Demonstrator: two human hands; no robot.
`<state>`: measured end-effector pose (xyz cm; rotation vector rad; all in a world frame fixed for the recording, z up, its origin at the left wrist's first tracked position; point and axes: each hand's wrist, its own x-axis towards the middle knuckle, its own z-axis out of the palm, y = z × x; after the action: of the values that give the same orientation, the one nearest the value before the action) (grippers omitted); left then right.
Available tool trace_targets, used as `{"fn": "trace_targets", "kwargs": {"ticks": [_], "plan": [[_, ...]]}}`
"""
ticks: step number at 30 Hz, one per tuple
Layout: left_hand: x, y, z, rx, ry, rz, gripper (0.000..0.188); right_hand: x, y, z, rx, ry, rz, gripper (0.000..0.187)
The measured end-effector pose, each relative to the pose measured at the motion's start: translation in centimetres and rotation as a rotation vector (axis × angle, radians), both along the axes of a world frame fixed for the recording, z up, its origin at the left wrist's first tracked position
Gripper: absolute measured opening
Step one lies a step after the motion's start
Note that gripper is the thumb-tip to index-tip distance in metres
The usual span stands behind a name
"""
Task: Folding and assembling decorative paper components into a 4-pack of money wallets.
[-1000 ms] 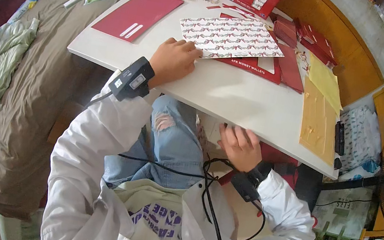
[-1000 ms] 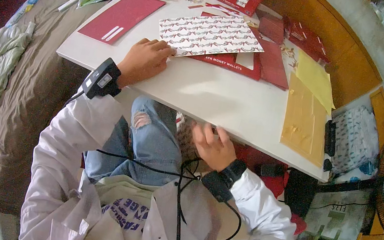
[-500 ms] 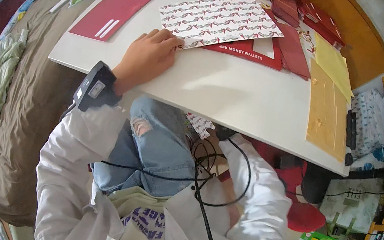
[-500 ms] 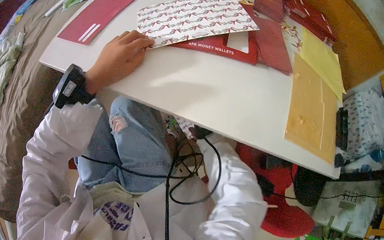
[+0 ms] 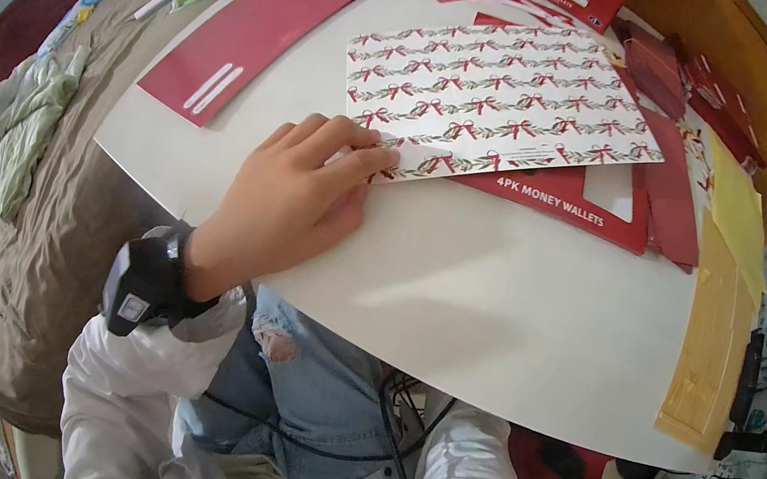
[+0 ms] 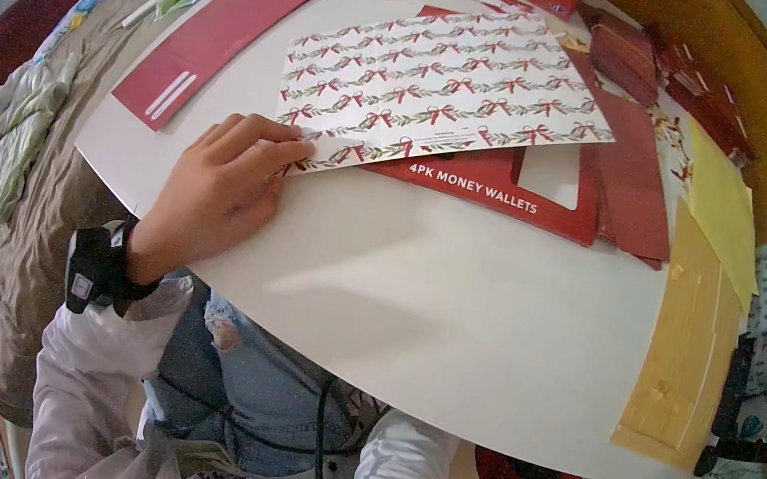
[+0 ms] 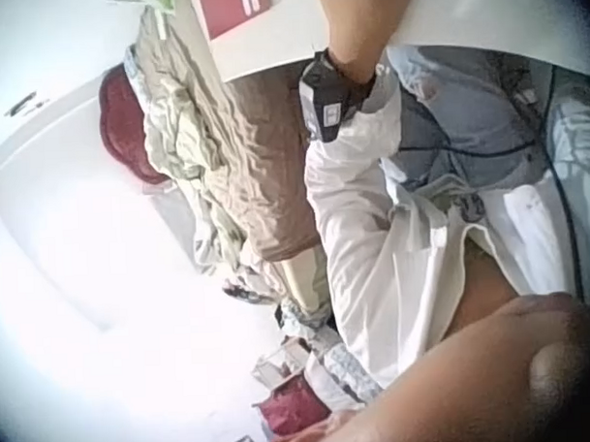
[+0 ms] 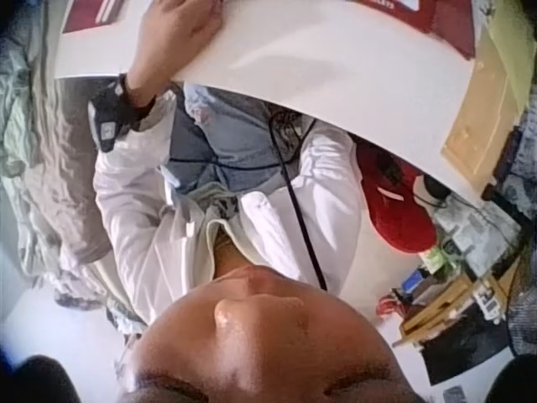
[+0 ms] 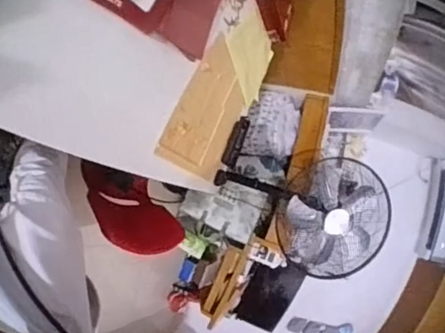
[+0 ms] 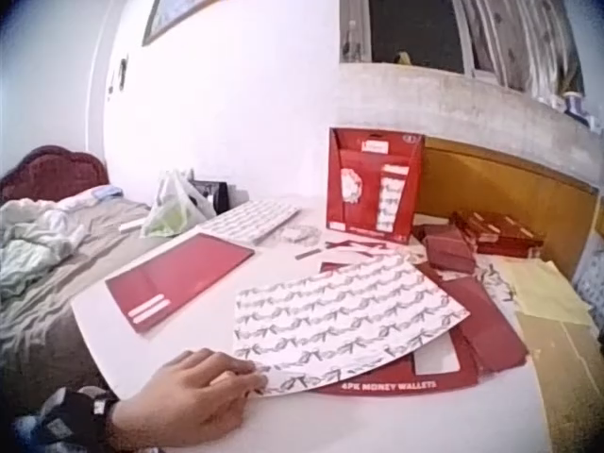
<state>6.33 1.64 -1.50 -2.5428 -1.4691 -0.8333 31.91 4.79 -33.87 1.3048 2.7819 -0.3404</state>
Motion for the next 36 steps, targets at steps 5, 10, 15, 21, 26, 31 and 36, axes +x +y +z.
{"fn": "trace_targets", "kwargs": {"ticks": [5,10,15,21,26,31,36], "plan": [[0.1,0.2,-0.2,-0.007,-0.013,-0.026,0.031,-0.1,-0.7,-4.0,-0.070,-0.005,-0.016,0.031],[-0.3,-0.1,0.1,-0.033,-0.004,-0.039,0.033,0.5,-1.8,-4.3,-0.092,-0.023,-0.049,0.031],[-0.9,0.1,-0.7,0.014,-0.017,-0.044,0.029,2.3,-3.9,-3.3,-0.094,-0.062,-0.089,0.031],[-0.4,0.4,-0.7,0.051,-0.050,-0.074,0.028,5.1,-5.9,-1.6,-0.066,-0.096,-0.161,0.032],[-2.8,-0.5,-2.5,0.021,-0.008,0.002,0.030,-3.5,-11.2,18.8,0.077,-0.200,-0.046,0.030],[-0.8,0.3,-1.8,0.120,-0.044,-0.047,0.026,-0.1,-15.6,28.1,0.221,-0.046,-0.083,0.028],[-1.0,0.4,-2.2,0.110,-0.039,-0.035,0.026,1.1,-17.8,38.7,-0.006,0.219,-0.067,0.028]]}}
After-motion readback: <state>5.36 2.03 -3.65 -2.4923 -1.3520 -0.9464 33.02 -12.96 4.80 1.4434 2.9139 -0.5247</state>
